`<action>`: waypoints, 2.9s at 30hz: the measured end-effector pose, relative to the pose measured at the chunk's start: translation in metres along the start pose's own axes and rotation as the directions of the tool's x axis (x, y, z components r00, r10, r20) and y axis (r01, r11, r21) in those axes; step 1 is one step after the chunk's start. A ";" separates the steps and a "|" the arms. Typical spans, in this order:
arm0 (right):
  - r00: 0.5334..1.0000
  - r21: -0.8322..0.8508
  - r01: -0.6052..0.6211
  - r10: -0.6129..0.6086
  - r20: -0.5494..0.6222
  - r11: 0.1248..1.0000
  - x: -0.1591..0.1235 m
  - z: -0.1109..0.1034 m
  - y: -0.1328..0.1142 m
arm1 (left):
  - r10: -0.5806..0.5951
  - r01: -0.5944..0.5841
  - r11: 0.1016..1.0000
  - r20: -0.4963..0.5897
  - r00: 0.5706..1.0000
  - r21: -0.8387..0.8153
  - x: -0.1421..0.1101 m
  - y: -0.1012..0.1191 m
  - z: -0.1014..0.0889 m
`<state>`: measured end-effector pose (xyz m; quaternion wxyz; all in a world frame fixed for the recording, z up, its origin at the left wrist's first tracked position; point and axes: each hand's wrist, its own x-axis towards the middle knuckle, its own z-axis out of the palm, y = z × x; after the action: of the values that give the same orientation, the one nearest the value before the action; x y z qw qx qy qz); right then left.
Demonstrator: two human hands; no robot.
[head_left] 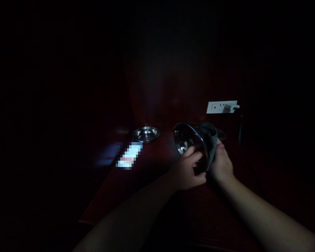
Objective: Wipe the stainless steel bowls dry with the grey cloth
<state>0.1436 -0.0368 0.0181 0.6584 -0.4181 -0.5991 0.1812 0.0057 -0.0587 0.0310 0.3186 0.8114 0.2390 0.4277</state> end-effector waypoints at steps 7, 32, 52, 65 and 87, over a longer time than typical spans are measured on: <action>0.999 0.037 0.041 -0.039 -0.034 0.998 0.001 0.004 0.004 | -0.020 0.000 0.975 0.087 0.996 0.224 0.002 -0.003 -0.004; 0.985 0.228 -0.016 -0.024 0.170 0.973 0.002 0.007 0.021 | -0.010 0.003 0.987 0.043 0.999 0.163 0.000 -0.004 -0.004; 0.991 0.159 0.023 -0.044 0.129 0.987 0.006 0.001 0.025 | -0.064 0.055 0.987 0.054 0.996 0.150 -0.002 -0.008 -0.006; 0.939 0.039 0.252 -0.254 0.230 0.967 0.007 0.001 0.017 | -0.201 0.176 0.889 -0.015 0.979 -0.423 -0.002 0.002 0.003; 0.964 0.377 -0.246 0.187 0.188 0.893 0.004 0.009 0.036 | -0.021 -0.018 0.964 0.148 0.989 0.264 -0.003 -0.021 -0.009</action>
<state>0.1456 -0.0097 -0.0073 0.6590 -0.3257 -0.5463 0.4014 -0.0059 -0.0436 0.0184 0.2249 0.8762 0.2699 0.3298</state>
